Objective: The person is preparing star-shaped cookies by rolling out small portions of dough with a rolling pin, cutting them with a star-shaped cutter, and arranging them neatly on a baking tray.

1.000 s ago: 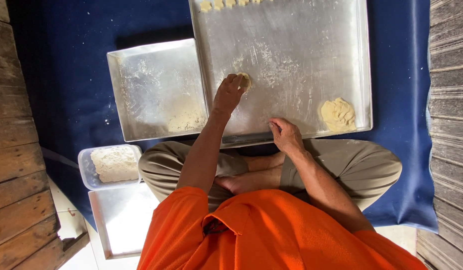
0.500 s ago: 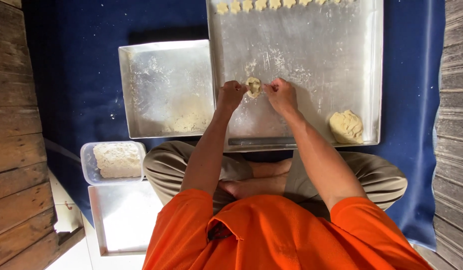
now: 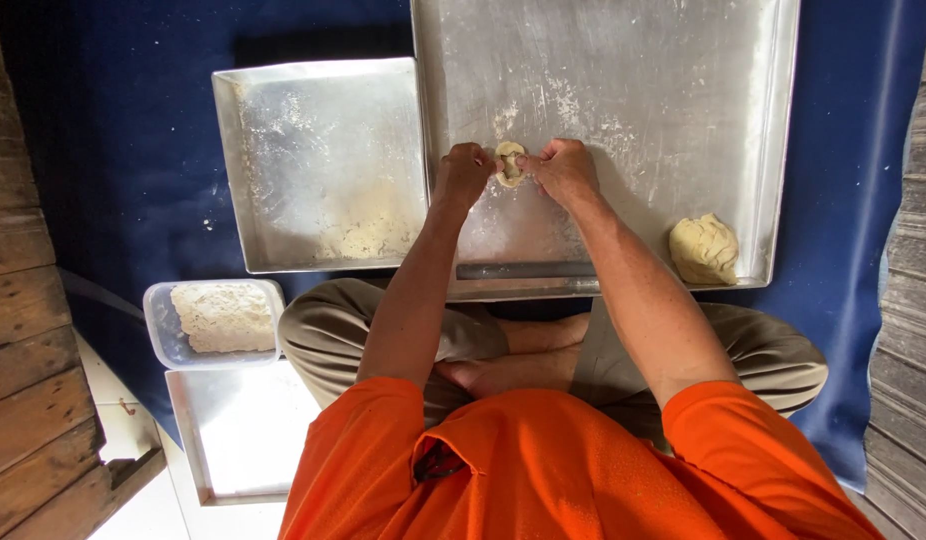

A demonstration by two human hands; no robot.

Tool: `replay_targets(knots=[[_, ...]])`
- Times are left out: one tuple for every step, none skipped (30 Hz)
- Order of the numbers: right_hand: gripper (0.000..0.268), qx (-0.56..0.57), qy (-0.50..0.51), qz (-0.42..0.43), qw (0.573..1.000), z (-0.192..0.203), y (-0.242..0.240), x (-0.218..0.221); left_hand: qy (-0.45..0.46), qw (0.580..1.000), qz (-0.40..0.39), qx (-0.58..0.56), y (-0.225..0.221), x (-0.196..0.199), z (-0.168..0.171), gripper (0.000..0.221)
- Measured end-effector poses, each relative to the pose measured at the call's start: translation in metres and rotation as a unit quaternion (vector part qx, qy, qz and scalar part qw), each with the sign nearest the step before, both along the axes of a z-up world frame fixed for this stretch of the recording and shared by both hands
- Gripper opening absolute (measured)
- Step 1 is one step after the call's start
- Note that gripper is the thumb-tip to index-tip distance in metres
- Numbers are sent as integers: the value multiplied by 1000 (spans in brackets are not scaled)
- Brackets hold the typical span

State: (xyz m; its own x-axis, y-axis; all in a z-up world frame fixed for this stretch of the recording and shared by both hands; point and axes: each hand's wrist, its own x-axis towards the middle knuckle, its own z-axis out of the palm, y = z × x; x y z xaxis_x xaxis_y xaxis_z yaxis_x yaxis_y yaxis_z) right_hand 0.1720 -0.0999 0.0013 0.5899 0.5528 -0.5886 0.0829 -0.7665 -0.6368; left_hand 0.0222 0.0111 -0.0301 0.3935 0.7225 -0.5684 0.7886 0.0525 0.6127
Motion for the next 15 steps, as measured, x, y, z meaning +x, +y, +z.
replay_targets(knots=[[25, -3, 1, -1, 1000, 2, 0, 2, 1, 1000, -1, -3, 2, 2, 2, 16], [26, -2, 5, 14, 1000, 3, 1, 4, 5, 1000, -4, -21, 5, 3, 4, 13], [28, -1, 8, 29, 1000, 4, 1, 5, 8, 999, -7, -39, 8, 4, 5, 12], [28, -6, 9, 28, 1000, 4, 2, 6, 9, 999, -8, -44, 9, 4, 13, 12], [30, -16, 14, 33, 999, 4, 2, 6, 14, 998, -20, -65, 10, 5, 21, 10], [32, -21, 16, 40, 999, 6, 7, 9, 17, 996, -31, -80, 16, 7, 32, 9], [32, -21, 14, 40, 999, 4, 8, 12, 15, 996, -31, -80, 18, 11, 32, 9], [33, -25, 10, 49, 998, 2, 10, 13, 13, 995, -28, -98, 21, 11, 34, 9], [34, -29, 5, 58, 998, 1, 11, 13, 10, 993, -25, -116, 23, 11, 37, 8], [34, -23, 1, 59, 998, 0, 12, 14, 6, 994, -25, -110, 25, 12, 33, 8], [33, -32, 3, 64, 997, 1, 13, 16, 9, 992, -31, -118, 26, 13, 32, 9], [32, -40, 5, 70, 997, 2, 13, 16, 12, 991, -38, -125, 27, 13, 30, 10], [32, -32, 1, 71, 997, 5, 14, 17, 9, 992, -37, -117, 28, 14, 27, 10], [30, -43, 2, 78, 996, 8, 14, 15, 7, 993, -37, -113, 27, 12, 24, 8], [29, -53, 2, 84, 995, 11, 13, 13, 5, 993, -37, -109, 26, 10, 21, 6]])
